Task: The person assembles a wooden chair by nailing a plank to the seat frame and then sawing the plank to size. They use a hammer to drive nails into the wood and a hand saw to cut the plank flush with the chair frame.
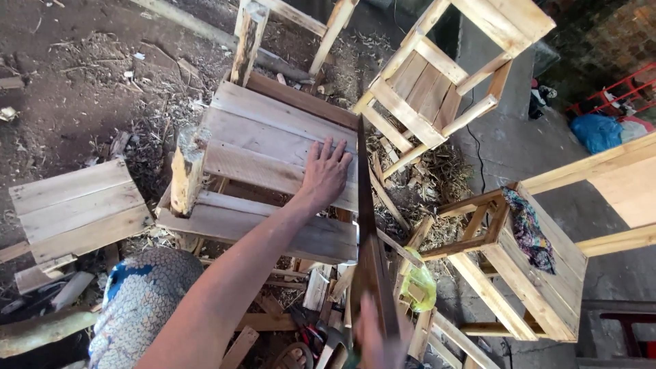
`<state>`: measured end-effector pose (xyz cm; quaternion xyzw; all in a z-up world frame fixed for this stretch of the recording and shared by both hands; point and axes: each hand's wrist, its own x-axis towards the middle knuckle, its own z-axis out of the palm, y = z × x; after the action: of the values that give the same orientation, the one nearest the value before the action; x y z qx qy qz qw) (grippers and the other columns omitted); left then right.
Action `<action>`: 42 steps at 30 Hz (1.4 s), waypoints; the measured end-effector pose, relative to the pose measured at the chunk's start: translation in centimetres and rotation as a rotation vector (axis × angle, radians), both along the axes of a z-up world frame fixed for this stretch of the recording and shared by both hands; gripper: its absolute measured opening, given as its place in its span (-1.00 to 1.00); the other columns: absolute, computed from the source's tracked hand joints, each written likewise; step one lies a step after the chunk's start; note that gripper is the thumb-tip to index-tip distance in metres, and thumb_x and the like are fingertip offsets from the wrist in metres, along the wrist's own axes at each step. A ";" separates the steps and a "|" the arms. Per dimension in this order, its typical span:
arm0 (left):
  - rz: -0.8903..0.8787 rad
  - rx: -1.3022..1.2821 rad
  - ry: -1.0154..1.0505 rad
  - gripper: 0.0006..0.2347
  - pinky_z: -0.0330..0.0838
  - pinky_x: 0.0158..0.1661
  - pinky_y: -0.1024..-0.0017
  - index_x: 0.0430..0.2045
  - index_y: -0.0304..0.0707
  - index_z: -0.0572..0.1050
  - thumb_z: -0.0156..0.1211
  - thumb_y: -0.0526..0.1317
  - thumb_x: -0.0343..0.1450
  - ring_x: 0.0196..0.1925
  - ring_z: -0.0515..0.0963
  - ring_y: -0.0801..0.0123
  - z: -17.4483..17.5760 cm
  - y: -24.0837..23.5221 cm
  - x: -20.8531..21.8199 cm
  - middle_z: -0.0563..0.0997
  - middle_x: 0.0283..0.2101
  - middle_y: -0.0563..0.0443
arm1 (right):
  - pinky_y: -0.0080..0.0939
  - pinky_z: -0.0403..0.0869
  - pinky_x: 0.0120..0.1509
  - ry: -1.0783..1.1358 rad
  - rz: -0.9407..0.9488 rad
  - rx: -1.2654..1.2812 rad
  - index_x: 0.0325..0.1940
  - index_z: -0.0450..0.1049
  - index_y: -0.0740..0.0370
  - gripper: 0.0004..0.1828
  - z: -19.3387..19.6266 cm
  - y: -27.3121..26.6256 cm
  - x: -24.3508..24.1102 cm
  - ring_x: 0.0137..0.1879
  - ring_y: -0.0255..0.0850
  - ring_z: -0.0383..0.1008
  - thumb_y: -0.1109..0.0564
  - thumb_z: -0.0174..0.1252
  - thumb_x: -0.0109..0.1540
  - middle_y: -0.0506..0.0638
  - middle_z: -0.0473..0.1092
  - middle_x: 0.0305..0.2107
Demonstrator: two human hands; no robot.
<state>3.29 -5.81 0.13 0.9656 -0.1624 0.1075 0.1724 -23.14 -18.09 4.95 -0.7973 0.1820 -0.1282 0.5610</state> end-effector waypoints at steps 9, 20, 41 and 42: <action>0.014 0.018 -0.019 -0.77 -0.20 0.27 -0.09 -0.12 -0.09 0.26 -0.23 -0.26 0.35 0.37 -0.06 -0.11 -0.6 -0.2 0.4 0.02 0.35 -0.15 | -0.14 0.42 -0.66 0.321 -0.208 0.060 -0.19 0.52 0.49 -0.72 3.3 1.0 -2.0 -0.76 -0.04 0.30 0.19 0.20 0.12 0.26 0.37 -0.77; 0.034 -0.029 -0.041 -0.73 -0.18 0.26 -0.09 -0.06 -0.08 0.25 -0.22 -0.27 0.35 0.37 -0.05 -0.08 -0.9 -0.5 0.3 0.04 0.34 -0.14 | -0.24 0.26 -0.68 0.070 -0.138 0.076 -0.43 0.43 0.46 -0.78 4.2 2.5 -0.9 -0.78 -0.17 0.15 0.18 0.17 0.12 0.10 0.17 -0.86; 0.021 0.024 0.020 -0.66 -0.23 0.26 -0.06 0.03 -0.05 0.22 -0.25 -0.28 0.34 0.38 -0.08 -0.04 0.3 0.0 0.2 0.01 0.35 -0.08 | -0.32 0.35 -0.64 0.093 -0.079 0.005 -0.37 0.46 0.36 -0.82 3.1 2.2 1.5 -0.74 -0.22 0.28 0.14 0.15 0.16 0.03 0.30 -0.80; 0.018 0.002 0.013 -0.67 -0.23 0.27 -0.09 0.00 -0.07 0.23 -0.24 -0.32 0.33 0.38 -0.08 -0.08 0.2 0.0 0.0 0.00 0.35 -0.13 | -0.24 0.47 -0.59 0.131 -0.157 -0.052 -0.35 0.53 0.42 -0.79 3.5 2.1 -1.0 -0.75 -0.12 0.36 0.15 0.19 0.10 0.13 0.35 -0.83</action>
<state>3.28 -5.81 0.31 0.9678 -0.1527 0.1027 0.1716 -24.13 -15.96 8.44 -0.8015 0.2768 -0.1239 0.5154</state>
